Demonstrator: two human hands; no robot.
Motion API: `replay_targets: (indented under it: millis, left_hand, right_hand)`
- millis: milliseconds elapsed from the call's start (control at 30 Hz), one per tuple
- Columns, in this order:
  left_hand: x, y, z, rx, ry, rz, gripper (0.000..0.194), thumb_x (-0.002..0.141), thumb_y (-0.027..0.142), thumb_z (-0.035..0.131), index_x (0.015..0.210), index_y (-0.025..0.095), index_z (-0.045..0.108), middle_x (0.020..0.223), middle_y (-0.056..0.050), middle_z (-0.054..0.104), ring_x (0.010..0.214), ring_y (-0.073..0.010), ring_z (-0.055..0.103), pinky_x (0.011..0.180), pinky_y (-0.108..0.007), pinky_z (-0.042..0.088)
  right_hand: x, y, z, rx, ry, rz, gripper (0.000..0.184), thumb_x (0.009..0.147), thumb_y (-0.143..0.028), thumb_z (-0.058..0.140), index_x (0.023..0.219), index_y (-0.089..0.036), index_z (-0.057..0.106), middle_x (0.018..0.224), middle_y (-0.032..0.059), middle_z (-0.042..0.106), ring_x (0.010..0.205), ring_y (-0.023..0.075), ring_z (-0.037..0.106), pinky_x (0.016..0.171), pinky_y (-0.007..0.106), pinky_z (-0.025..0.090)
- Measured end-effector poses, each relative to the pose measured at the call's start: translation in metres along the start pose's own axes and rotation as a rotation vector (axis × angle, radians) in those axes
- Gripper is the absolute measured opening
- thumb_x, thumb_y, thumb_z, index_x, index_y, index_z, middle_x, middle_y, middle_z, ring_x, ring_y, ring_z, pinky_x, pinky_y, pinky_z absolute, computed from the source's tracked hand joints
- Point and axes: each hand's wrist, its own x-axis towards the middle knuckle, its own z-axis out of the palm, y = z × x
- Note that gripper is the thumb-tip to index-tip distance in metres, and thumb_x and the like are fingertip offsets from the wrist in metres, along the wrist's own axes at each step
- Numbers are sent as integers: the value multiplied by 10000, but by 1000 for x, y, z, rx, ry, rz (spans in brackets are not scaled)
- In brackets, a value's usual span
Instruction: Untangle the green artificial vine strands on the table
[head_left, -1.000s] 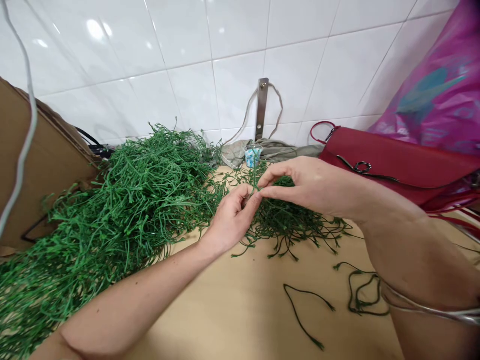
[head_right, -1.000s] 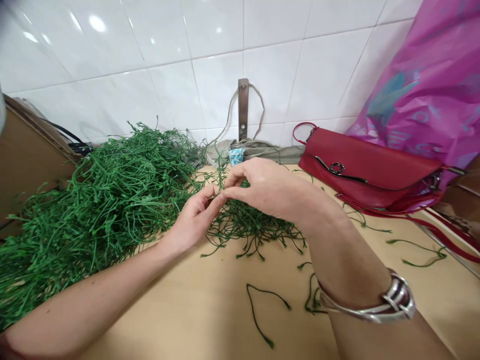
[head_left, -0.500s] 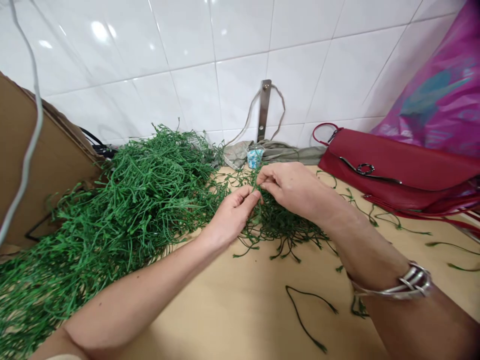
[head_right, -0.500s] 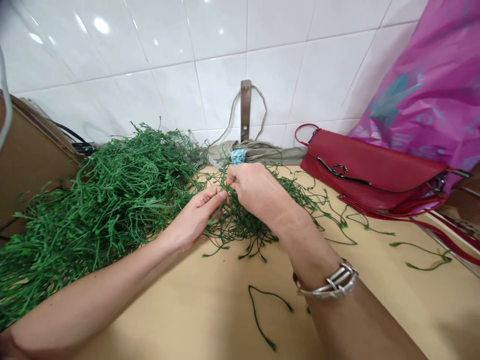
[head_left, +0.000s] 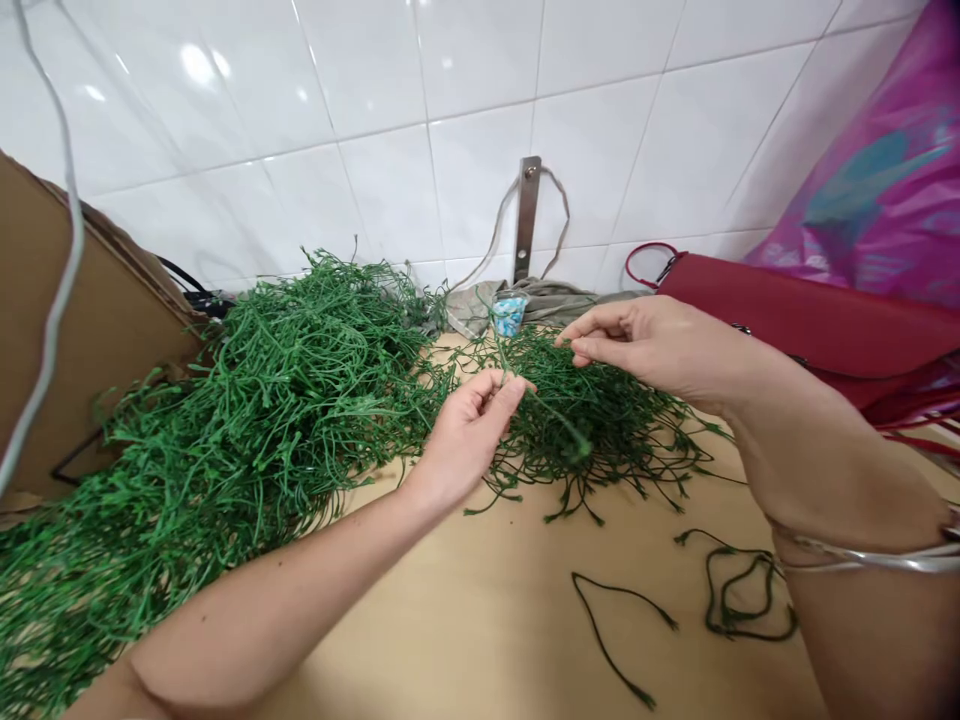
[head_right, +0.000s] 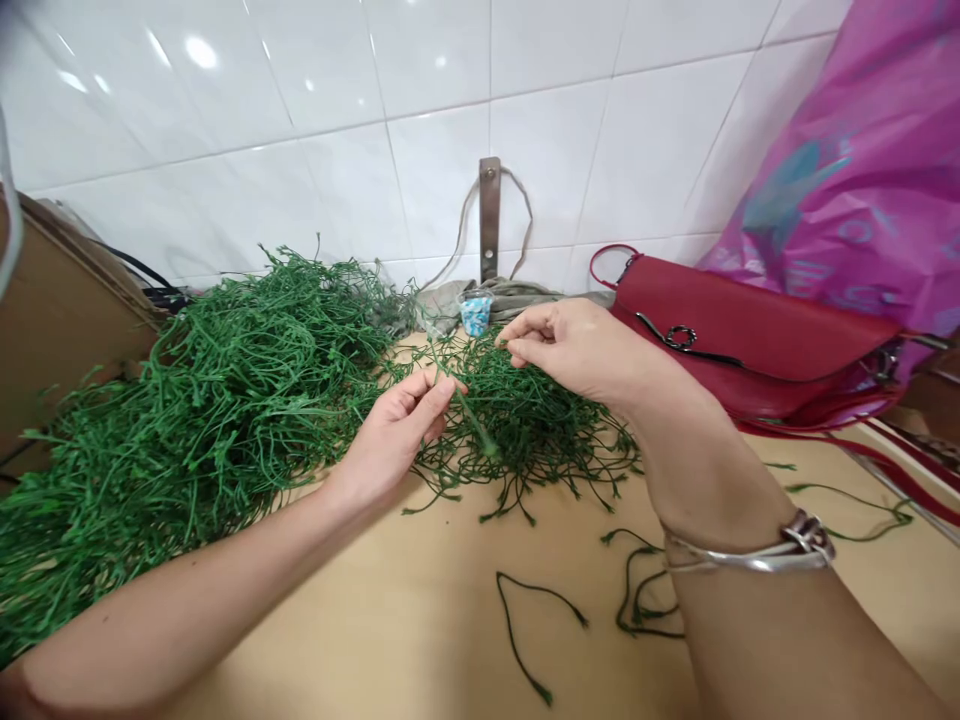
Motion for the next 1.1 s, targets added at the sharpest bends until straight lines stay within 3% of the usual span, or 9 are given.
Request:
replay_targets:
  millis: [167,333,500,567,667,867,1033,1100]
  left_hand:
    - [0,1,0,-14,61,47,331,916,377,653,744,201,431,691,60,313,611,-96,275,584,-259,252]
    - [2,-1,-1,-15,104,80,364,866,431,723,738,190,482,682,56,337,632,-102,283,593,-259,246]
    - [4,-1,-3,-89,142,131,391,801,475,792,723,182,545,674,46,407,652,-109,336,625,-255,291]
    - [5,0,-4,-140,153,126,364,832,473,766,732,182,573,675,39,435,663,-114,367,643,-256,310]
    - [7,2,-7,-199,179,105,280,896,437,706,802,181,640,674,36,447,667,-116,377,655,-252,318]
    - [9,3,-11,-205,221,76,193,889,364,724,863,176,697,677,35,484,671,-111,396,656,-242,325]
    - [8,3,-7,-218,201,62,205,894,326,721,796,172,627,710,35,501,682,-100,415,674,-228,359]
    - [7,4,-6,-208,214,72,216,892,322,725,785,175,610,711,37,504,691,-97,429,685,-220,375]
  right_hand:
    - [-2,-1,-1,69,-67,-74,182,853,-347,657,925,-222,767,860,59,780,887,243,703,879,396,513]
    - [-7,-16,5,-5,85,-102,319,866,-358,642,1116,-196,758,1141,105,769,1047,284,685,961,434,494]
    - [-11,-30,24,15,-289,-177,291,882,-484,599,941,-244,753,936,16,784,834,204,686,737,320,500]
    - [-11,-33,28,-32,-340,-150,247,892,-429,570,838,-241,720,807,-13,758,717,165,650,650,286,458]
    - [-11,-36,28,-140,-294,-118,290,902,-377,533,689,-224,657,716,-21,720,654,138,613,626,266,431]
    - [-9,-33,29,-80,-313,-169,211,885,-327,544,789,-227,702,826,-12,764,783,155,672,714,260,470]
    - [-7,-30,34,-54,-164,-95,156,858,-328,605,825,-230,721,752,-7,762,708,165,672,631,270,456]
    - [-6,-28,33,-6,-168,-73,130,848,-324,629,829,-227,714,751,-2,769,715,169,688,656,275,477]
